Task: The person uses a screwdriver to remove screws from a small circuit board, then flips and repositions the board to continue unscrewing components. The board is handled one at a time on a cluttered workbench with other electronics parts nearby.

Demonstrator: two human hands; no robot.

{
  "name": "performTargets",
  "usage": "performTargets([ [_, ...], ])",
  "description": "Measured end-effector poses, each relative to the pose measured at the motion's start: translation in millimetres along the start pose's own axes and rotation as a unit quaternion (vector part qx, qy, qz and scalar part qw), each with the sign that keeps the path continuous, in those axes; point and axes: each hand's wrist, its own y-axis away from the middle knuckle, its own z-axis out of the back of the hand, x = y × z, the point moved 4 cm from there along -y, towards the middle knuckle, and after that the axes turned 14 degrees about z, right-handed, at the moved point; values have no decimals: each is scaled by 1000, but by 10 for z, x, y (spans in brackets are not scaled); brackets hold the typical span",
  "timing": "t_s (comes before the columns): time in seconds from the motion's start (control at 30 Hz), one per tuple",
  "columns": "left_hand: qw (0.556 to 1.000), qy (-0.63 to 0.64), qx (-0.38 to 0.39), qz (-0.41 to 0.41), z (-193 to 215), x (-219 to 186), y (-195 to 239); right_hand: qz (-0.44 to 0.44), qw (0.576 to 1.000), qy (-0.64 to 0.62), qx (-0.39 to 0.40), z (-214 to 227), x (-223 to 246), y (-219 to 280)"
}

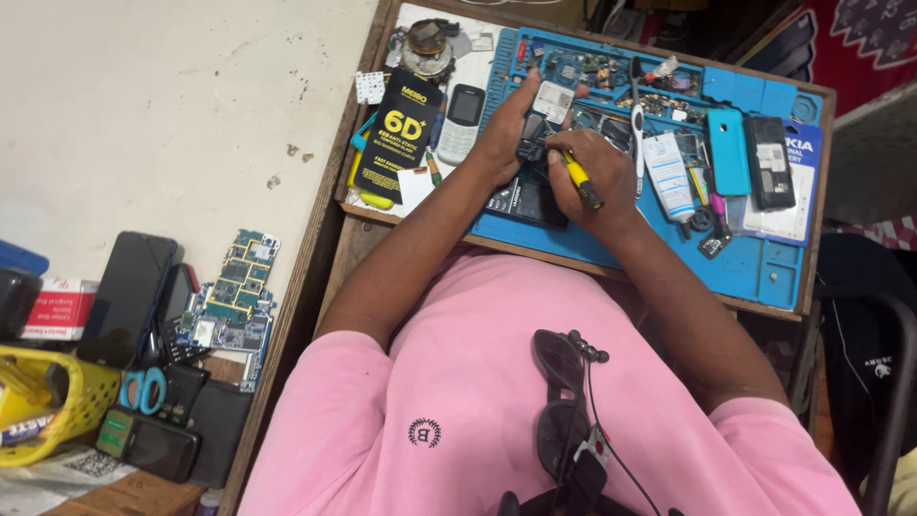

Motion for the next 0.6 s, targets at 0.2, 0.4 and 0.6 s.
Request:
performTargets([
  [0.2, 1000, -12, 11, -4, 55, 64, -44, -19, 1000, -2, -2, -4, -45, 40],
  [0.4, 996, 55, -74, 2, 454, 401, -438, 16, 999, 44, 5, -134, -179, 207],
  [0.6, 971, -144, -116, -152, 686, 608, -1012, 39, 998, 38, -11, -205, -283, 349],
])
